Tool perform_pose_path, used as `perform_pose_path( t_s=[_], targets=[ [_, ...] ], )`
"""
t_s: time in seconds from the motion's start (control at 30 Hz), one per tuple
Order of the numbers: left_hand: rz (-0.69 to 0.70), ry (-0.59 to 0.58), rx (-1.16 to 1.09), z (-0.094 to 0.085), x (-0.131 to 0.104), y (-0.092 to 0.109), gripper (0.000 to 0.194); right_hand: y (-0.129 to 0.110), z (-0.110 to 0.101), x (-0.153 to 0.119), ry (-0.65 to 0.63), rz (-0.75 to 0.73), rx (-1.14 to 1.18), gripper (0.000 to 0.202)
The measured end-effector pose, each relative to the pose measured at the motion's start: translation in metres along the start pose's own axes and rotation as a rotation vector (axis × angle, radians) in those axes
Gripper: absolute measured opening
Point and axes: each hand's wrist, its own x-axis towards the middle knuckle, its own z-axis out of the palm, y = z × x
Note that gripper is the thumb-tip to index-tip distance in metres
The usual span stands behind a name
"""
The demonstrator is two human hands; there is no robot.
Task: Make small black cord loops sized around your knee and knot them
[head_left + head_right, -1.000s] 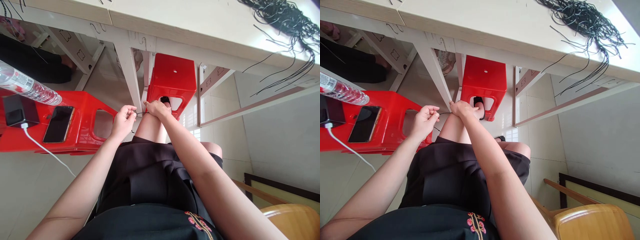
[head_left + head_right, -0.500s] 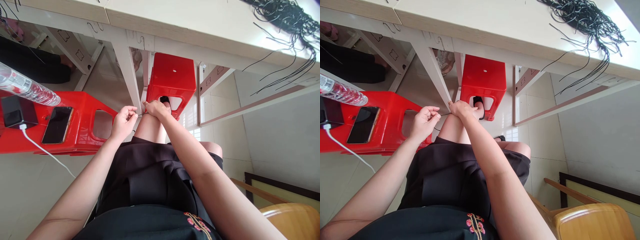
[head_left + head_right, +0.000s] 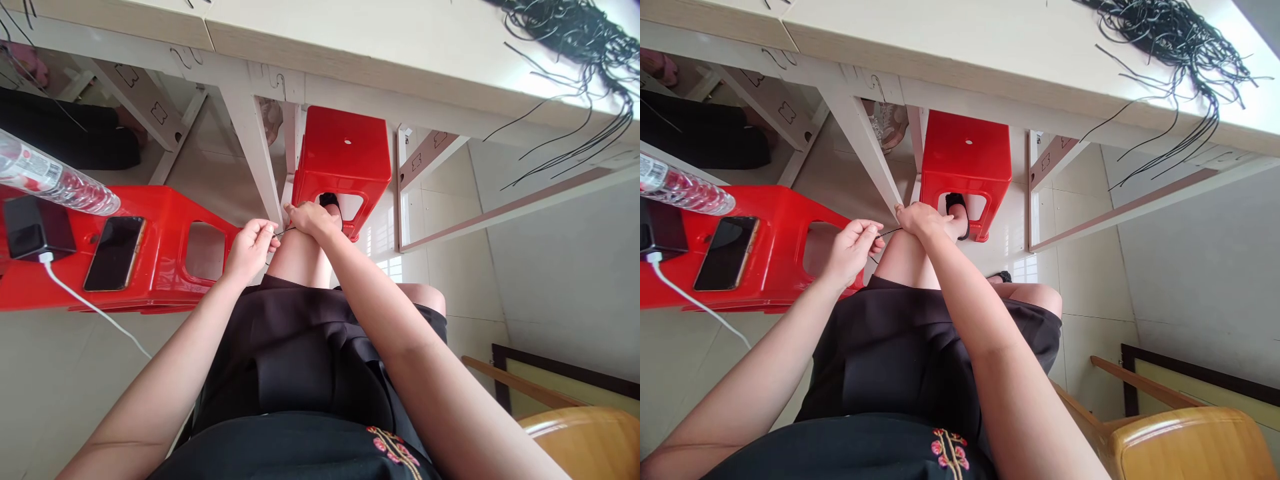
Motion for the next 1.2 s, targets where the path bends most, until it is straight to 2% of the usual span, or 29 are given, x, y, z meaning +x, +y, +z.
perform_pose_path(
  t_s=[0.13,0.33,0.5,0.67,0.83,0.97,1.07,1.2],
  targets=[
    [0.019,-0.010,0.005,-0.003,-0.003,0.001,0.016,0.002,0.002,0.001,0.005,-0.001,0.000,0.060],
    [0.010,0.079,-0.037,-0.002,-0.002,0.003,0.023,0.005,0.006,0.007,0.015,0.008,0.004,0.057],
    [-0.031,0.061,-0.043,0.000,-0.001,0.008,0.021,0.003,0.005,0.006,0.013,0.015,0.020,0.055],
    [-0.020,0.034,-0.033,0.001,0.001,0.003,0.019,0.003,0.006,0.007,0.031,0.018,0.030,0.057],
    [-0.080,-0.020,-0.060,-0.002,-0.003,0.005,0.020,0.005,0.008,0.010,0.030,0.011,0.022,0.054],
    [-0.047,-0.064,-0.081,-0.006,-0.008,0.006,0.020,0.006,0.010,0.011,0.037,-0.002,0.016,0.056],
    [-0.032,-0.043,-0.091,-0.007,-0.008,0.003,0.023,0.006,0.010,0.012,0.044,-0.006,0.020,0.056],
    [-0.084,0.000,-0.098,-0.006,-0.004,0.003,0.025,0.005,0.009,0.010,0.039,0.002,0.026,0.057]
  ],
)
